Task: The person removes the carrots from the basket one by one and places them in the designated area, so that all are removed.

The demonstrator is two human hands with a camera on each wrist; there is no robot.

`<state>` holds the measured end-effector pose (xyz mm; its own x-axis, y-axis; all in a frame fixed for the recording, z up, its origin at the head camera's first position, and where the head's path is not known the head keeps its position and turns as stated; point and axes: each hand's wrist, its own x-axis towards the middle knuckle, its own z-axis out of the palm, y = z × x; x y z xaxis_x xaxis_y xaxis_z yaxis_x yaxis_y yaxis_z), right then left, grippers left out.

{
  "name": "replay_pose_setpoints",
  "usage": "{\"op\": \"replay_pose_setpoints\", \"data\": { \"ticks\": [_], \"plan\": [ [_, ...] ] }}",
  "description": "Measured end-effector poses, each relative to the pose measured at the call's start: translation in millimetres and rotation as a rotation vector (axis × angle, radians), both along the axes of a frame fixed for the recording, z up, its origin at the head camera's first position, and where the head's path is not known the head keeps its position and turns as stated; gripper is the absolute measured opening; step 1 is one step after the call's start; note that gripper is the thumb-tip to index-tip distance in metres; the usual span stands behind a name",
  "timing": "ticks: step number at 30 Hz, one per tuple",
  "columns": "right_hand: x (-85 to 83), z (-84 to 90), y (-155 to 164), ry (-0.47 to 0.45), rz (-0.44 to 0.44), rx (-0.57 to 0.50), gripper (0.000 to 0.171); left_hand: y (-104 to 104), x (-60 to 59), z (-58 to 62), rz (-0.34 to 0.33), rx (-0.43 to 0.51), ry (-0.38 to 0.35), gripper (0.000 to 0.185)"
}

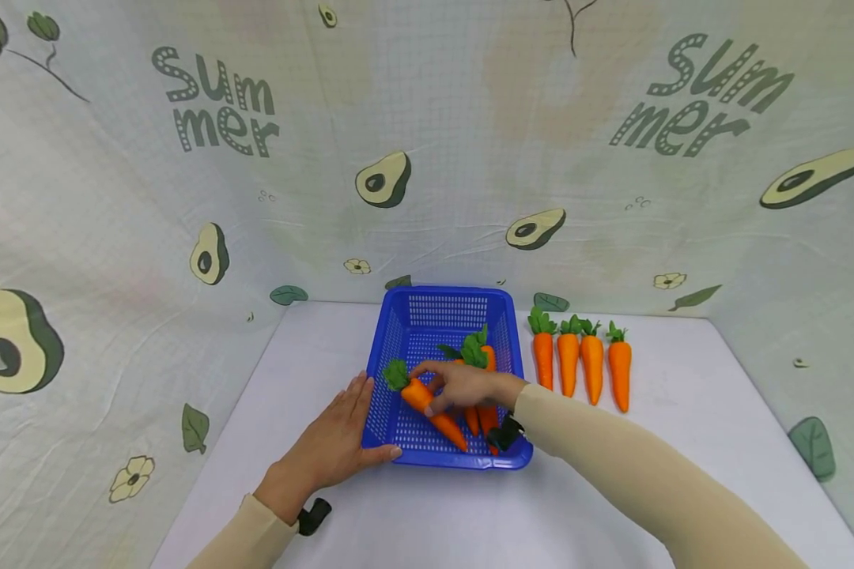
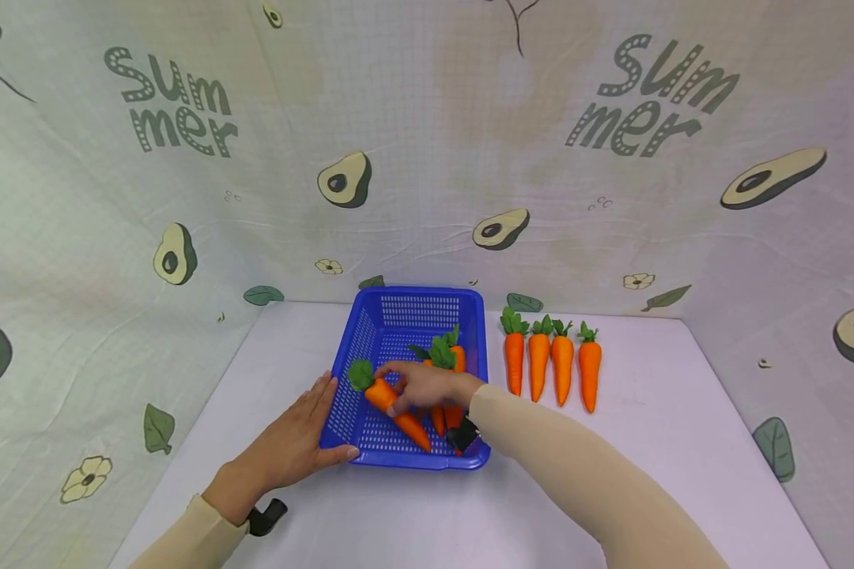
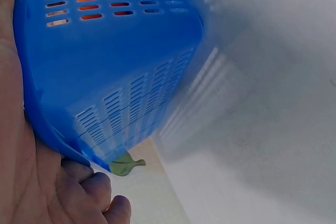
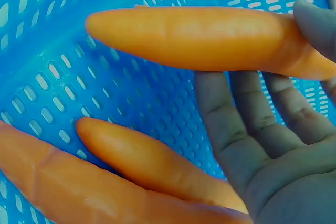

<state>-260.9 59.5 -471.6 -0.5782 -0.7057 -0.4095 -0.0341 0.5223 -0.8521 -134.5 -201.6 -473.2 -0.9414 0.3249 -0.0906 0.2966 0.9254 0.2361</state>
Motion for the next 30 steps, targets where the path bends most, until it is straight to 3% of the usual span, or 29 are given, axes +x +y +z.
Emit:
{"op": "replay_pose_setpoints", "data": {
  "ticks": [10, 30],
  "plan": [
    [-4.0, 1.7, 6, -0.066, -0.129, -0.136, 0.067, 2, -0.5, -1.1, 0.004, 0.005, 0.003, 0.124],
    [-14.7, 19.8, 27, -0.079, -0.227, -0.291, 0.068, 1, -0.5, 5.4, -0.041, -0.045, 0.053, 0.120]
  ]
}}
